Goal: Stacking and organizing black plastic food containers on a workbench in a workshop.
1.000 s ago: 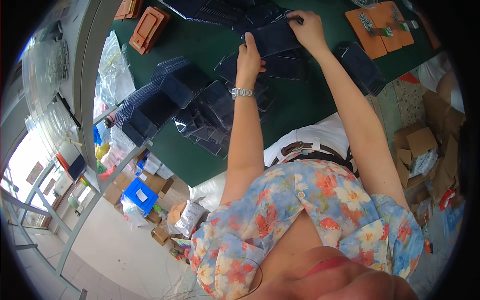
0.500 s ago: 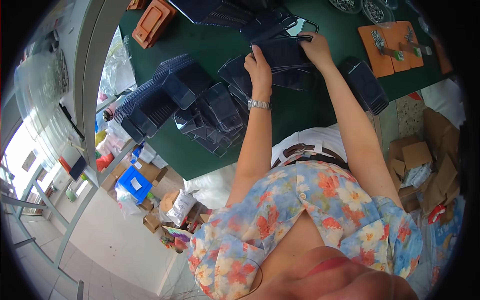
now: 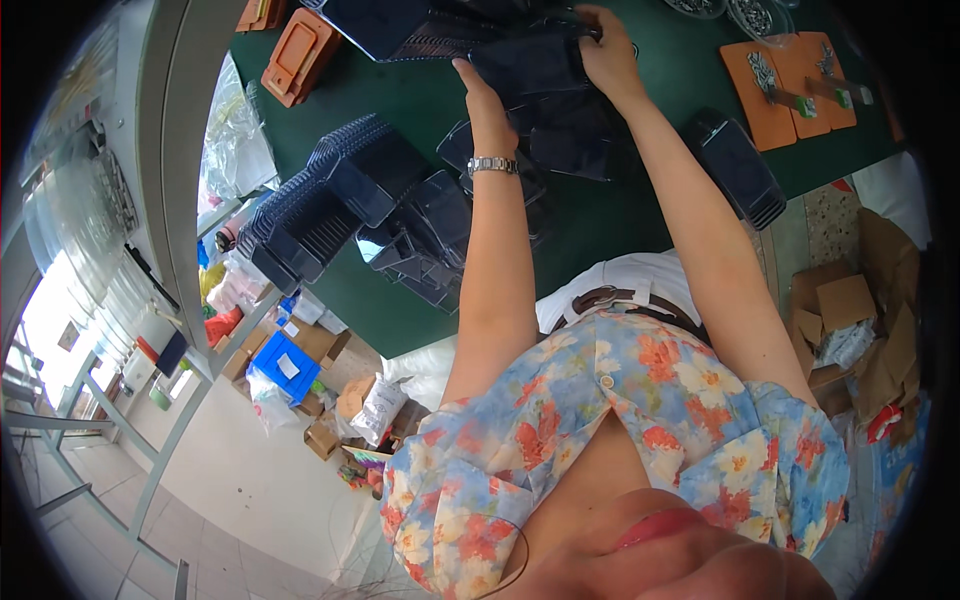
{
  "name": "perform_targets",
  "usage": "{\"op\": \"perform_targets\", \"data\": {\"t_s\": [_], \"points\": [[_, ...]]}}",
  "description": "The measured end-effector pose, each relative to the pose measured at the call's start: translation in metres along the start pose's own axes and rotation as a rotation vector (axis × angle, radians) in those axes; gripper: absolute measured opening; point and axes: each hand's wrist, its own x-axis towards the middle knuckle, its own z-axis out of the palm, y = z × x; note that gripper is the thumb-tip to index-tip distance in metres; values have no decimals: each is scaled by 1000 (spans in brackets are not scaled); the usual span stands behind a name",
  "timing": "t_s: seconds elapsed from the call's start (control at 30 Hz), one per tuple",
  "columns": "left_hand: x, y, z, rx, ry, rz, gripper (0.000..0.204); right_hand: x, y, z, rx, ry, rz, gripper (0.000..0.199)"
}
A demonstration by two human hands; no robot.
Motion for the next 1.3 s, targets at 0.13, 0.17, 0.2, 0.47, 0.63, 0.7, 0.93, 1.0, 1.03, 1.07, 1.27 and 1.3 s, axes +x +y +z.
{"op": "perform_targets", "data": {"t_s": [0.13,0.17,0.2,0.47,0.63,0.7,0.93,1.0,1.03,1.07,1.27,1.3], "points": [[-60,37,-32,56,62,44,78,-98,-164,24,-33,420,-245,34],[-70,37,-25,111,18,32,74,-121,-158,13,18,412,-152,34],[-70,24,-30,306,-14,119,69,-142,-148,6,71,402,-63,34],[-58,-36,-52,683,-49,153,66,-212,-106,34,349,458,488,36],[-65,-38,-47,487,-13,94,68,-183,-117,19,237,392,342,38],[-63,-45,-45,323,3,-28,73,-164,-125,5,-11,316,168,40],[-42,-46,-18,152,93,-236,83,-95,-122,-27,-207,-6,277,44],[-48,-42,-11,182,67,-54,82,-99,-115,-28,-34,-65,381,45],[-48,-41,-15,181,77,-52,82,-107,-114,-24,30,6,398,40],[-45,-42,-18,215,84,23,78,-114,-115,-21,94,82,416,36],[-36,-5,-34,387,11,268,61,-139,-132,6,519,166,501,36],[-35,16,-28,431,48,84,72,-133,-140,11,512,187,518,37]]}}
